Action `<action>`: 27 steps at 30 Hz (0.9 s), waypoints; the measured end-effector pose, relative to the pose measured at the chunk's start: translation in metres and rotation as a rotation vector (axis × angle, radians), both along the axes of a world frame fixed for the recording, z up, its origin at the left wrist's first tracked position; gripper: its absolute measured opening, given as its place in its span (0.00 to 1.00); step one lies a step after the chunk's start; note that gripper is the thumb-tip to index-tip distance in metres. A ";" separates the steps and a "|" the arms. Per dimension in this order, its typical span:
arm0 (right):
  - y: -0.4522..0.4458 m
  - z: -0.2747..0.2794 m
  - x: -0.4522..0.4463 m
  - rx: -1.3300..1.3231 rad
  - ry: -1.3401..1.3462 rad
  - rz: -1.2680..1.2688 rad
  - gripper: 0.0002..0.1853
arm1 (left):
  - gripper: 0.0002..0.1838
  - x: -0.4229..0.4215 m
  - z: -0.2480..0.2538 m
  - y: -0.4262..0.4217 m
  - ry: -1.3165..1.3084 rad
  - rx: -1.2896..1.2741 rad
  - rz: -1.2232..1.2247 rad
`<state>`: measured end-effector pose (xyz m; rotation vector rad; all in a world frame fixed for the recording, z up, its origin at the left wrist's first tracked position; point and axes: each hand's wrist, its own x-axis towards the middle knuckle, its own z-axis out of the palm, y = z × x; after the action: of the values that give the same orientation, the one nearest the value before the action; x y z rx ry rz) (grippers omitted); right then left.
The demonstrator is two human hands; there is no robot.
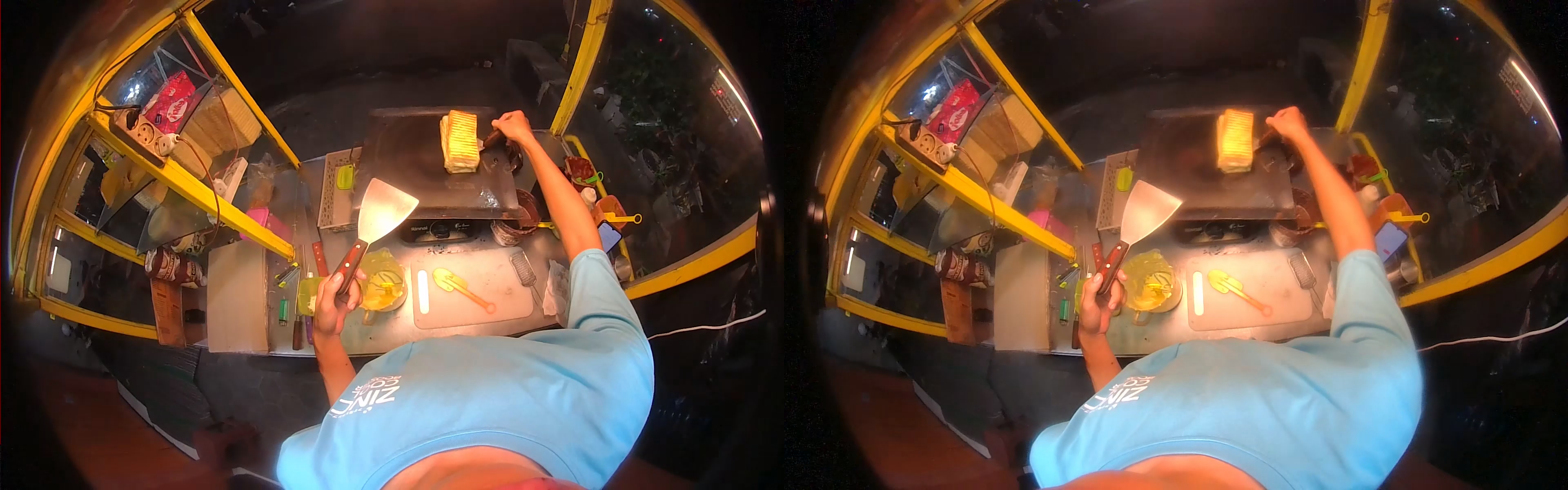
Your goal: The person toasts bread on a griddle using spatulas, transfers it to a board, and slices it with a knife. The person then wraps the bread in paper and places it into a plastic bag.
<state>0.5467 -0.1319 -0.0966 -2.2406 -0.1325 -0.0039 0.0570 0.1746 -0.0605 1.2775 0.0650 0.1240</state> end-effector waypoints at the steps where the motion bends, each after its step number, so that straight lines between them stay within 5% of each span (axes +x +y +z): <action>1: 0.008 0.000 -0.003 0.001 0.004 0.000 0.11 | 0.25 -0.001 -0.001 -0.001 -0.004 -0.001 0.014; 15: 0.098 -0.002 -0.038 0.060 -0.005 0.106 0.14 | 0.27 -0.008 -0.004 -0.010 0.029 0.069 0.073; 27: 0.065 0.008 -0.071 0.018 0.077 0.278 0.13 | 0.27 -0.003 -0.001 -0.013 0.056 0.142 0.081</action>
<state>0.4757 -0.0664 -0.0881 -2.1835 -0.3994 0.2300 0.0536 0.1615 -0.0617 1.4208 0.1585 0.1650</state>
